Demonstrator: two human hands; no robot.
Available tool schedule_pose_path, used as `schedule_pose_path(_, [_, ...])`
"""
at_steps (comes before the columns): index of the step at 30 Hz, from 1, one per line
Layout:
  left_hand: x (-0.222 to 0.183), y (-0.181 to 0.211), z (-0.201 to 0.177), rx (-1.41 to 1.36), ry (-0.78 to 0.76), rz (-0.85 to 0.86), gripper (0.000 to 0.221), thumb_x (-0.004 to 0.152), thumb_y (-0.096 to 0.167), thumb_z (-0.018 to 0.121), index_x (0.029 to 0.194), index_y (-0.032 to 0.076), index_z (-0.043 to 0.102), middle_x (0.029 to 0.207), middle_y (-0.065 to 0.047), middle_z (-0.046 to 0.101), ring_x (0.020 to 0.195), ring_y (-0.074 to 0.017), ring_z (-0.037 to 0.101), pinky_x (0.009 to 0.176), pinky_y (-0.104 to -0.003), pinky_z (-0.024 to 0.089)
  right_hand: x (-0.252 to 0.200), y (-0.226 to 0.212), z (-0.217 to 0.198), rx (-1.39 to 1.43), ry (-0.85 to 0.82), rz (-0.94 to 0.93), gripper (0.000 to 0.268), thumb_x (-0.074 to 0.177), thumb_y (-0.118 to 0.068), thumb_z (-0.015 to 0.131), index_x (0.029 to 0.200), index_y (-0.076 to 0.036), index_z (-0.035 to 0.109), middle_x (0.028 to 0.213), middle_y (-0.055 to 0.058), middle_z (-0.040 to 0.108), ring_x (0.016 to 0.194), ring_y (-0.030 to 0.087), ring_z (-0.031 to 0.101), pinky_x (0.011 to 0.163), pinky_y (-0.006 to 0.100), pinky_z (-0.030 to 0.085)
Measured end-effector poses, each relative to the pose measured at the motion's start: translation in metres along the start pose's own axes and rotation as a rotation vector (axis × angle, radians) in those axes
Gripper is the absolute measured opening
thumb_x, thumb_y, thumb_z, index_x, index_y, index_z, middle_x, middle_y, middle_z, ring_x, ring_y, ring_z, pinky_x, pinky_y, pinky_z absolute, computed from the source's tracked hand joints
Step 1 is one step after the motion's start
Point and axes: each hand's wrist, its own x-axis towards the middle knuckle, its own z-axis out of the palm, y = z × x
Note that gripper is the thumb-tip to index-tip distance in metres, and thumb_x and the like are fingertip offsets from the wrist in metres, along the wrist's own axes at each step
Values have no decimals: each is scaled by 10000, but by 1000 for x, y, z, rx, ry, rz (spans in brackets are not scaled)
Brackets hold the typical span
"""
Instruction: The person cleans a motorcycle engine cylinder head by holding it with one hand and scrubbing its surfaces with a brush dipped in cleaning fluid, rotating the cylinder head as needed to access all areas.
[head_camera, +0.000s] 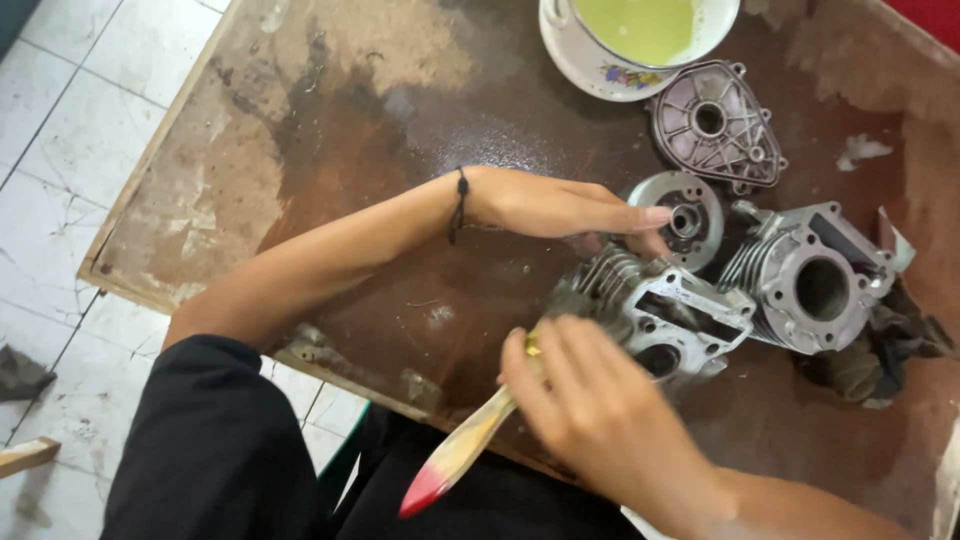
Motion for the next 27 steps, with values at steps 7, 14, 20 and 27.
schedule_pose_path(7, [-9,2,3,246,-25,224,738,910,546,692,1400,3,595,1411,-152,642,1359,-262,574,1158,-365,434,-15,1,-13,183,94,-25,328,940,-253,742,1131,6,683,1063,170,708,1022,306,694,874,398,585])
schedule_pose_path(14, [1,-12,8,410,138,401,680,709,475,929,1123,-6,684,1163,-110,731,1142,-224,676,1028,-362,507,-195,82,16,482,-80,320,505,878,-424,716,1275,-113,670,1234,100,735,1138,236,728,962,383,586])
schedule_pose_path(20, [-15,5,35,545,246,438,650,729,518,905,1025,-10,667,1004,-111,700,988,-247,683,879,-367,537,-326,124,29,691,-21,324,506,940,-386,609,1320,-54,577,1237,192,720,1145,311,743,993,416,608])
schedule_pose_path(27, [-13,32,85,895,451,404,640,869,614,735,988,-8,638,869,-137,614,844,-312,643,710,-406,530,-271,75,-3,571,141,611,385,1013,-335,558,1258,-46,625,1187,181,723,1132,298,727,1014,416,582])
